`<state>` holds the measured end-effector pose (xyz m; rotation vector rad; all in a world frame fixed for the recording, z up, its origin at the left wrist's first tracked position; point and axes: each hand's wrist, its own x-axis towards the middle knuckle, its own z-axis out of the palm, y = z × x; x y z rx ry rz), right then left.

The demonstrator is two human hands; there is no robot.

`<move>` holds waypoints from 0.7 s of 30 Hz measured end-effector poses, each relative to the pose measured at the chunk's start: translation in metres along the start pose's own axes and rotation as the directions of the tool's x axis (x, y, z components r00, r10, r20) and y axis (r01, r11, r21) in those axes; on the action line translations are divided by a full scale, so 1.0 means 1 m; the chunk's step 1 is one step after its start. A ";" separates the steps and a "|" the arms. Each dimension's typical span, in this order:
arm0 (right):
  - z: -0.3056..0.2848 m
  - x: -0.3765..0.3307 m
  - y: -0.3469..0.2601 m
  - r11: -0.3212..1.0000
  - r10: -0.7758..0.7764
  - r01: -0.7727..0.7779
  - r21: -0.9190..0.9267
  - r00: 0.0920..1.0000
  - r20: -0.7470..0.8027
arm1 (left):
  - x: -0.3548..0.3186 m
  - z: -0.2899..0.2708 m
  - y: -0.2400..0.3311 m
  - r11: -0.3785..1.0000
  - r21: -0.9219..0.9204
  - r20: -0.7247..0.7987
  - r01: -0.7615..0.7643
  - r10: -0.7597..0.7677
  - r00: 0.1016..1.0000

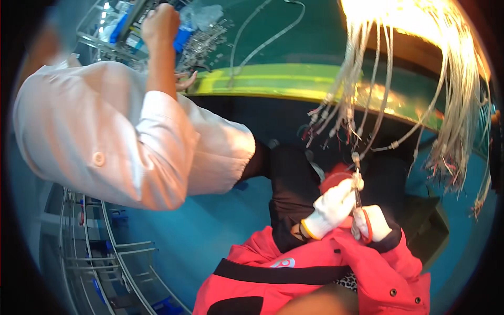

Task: Processing electrical wire harnesses using a heating device and hand tools at a manual assembly station.

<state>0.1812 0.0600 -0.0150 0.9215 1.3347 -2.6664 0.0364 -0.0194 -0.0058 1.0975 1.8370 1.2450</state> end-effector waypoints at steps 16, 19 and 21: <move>0.004 0.004 -0.011 0.978 -0.152 0.163 -0.129 0.984 0.092 | 0.007 -0.001 0.006 0.985 -0.140 0.087 0.104 -0.092 0.992; 0.003 0.006 -0.006 0.979 -0.143 0.151 -0.136 0.987 0.071 | 0.007 0.004 -0.004 0.986 -0.165 0.043 0.001 0.006 0.999; 0.003 0.006 -0.005 0.979 -0.116 0.120 -0.166 0.993 0.035 | 0.007 0.003 -0.004 0.986 -0.168 0.039 0.001 0.006 0.999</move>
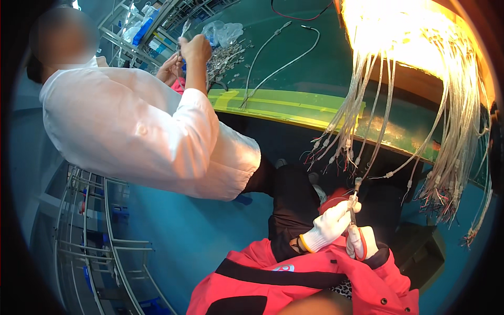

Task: Processing electrical wire harnesses using a heating device and hand tools at a manual assembly station.

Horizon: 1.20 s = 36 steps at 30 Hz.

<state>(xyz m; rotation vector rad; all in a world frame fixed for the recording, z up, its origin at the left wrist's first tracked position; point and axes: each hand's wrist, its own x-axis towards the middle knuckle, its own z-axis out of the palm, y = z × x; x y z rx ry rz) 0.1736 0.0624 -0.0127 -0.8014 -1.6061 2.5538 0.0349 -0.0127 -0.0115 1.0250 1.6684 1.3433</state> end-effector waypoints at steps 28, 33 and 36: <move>0.017 -0.005 -0.029 0.907 -0.317 0.337 0.255 0.941 -0.117 | -0.040 -0.007 0.062 0.935 -0.178 0.145 0.306 -0.283 0.948; 0.010 -0.016 -0.031 0.950 -0.099 0.118 0.291 0.992 -0.080 | -0.040 -0.017 0.060 0.786 -0.277 0.361 0.553 -0.448 0.818; 0.006 -0.023 -0.022 0.953 -0.053 0.058 0.298 0.998 -0.024 | -0.046 -0.022 0.065 0.669 -0.351 0.468 0.655 -0.481 0.741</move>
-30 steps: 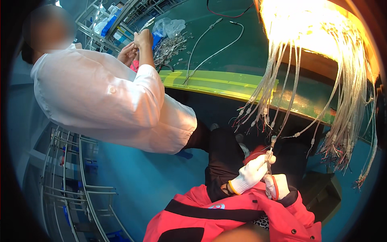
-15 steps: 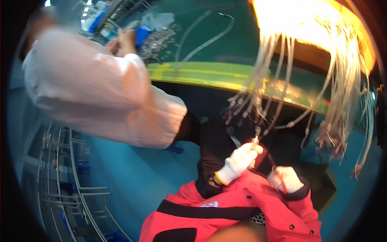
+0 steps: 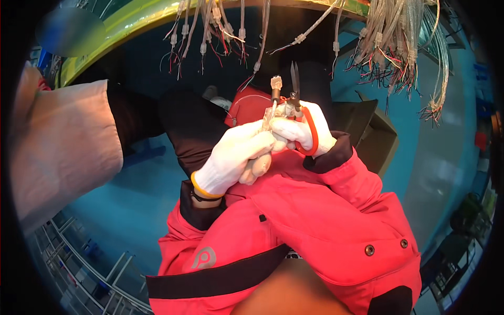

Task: Processing electrical wire harnesses using a heating device and hand tools at a manual assembly station.

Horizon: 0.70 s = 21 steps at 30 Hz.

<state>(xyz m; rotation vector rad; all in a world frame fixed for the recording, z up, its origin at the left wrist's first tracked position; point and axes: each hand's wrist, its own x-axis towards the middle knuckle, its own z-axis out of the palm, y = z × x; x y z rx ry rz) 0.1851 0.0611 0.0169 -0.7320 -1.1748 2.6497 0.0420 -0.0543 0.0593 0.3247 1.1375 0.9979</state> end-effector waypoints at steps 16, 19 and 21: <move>-0.058 0.003 0.000 0.728 -0.320 0.260 -0.634 0.947 0.021 | -0.034 -0.051 -0.009 0.815 -0.564 0.389 0.131 0.122 0.913; -0.041 -0.003 -0.016 0.889 0.186 -0.266 -0.374 0.954 -0.236 | -0.044 -0.033 0.005 0.965 -0.261 0.167 -0.013 0.058 0.984; -0.041 0.009 -0.003 0.935 0.191 -0.249 -0.255 0.954 -0.232 | -0.042 -0.020 0.010 1.000 0.005 -0.123 -0.003 0.003 0.992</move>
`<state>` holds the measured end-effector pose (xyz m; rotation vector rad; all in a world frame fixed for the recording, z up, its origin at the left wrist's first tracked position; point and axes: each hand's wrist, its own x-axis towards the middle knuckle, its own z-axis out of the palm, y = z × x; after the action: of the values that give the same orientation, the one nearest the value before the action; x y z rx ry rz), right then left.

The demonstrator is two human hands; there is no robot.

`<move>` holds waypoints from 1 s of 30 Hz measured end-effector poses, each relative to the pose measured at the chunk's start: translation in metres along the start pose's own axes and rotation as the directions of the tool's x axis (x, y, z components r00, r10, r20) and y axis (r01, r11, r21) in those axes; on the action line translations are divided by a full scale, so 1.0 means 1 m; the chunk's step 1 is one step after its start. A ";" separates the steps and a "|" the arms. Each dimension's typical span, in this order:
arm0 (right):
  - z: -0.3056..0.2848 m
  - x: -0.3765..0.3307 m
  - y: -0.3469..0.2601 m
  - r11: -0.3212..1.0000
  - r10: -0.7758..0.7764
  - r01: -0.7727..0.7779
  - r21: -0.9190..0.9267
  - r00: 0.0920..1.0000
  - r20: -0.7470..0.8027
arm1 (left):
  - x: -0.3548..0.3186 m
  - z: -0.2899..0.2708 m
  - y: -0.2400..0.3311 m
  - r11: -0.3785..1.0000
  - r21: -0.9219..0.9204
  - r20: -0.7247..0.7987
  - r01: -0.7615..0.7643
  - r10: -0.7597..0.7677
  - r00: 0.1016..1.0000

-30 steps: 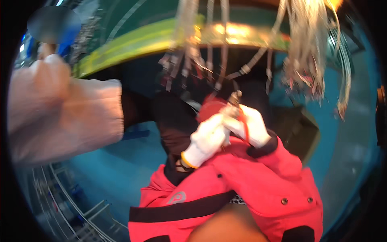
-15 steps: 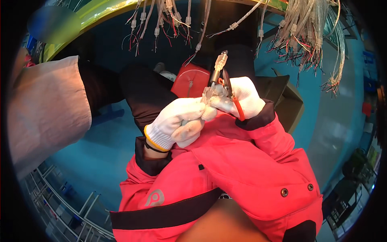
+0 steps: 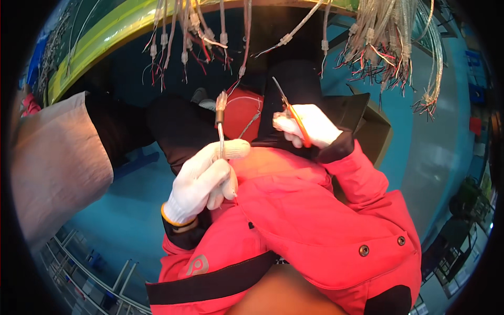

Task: Processing electrical wire harnesses using a heating device and hand tools at a manual assembly station.

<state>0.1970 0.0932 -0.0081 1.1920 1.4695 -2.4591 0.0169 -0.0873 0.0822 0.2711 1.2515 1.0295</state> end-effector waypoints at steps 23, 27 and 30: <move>-0.236 0.282 0.060 0.220 -0.846 -0.072 0.973 0.482 0.227 | -0.017 -0.001 0.002 0.863 0.331 -0.079 -0.381 0.427 0.901; -0.243 0.258 0.067 0.119 -0.910 -0.006 0.993 0.399 0.112 | -0.006 0.003 0.002 0.822 0.337 -0.041 -0.458 0.499 0.865; -0.094 0.172 0.053 0.418 -0.486 -0.320 0.850 0.712 0.507 | -0.009 0.001 -0.003 0.801 0.377 -0.103 -0.465 0.535 0.838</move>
<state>0.1526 0.1931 -0.1793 -0.0779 -0.1769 -3.2503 0.0195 -0.0958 0.0866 0.8208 1.5937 1.3157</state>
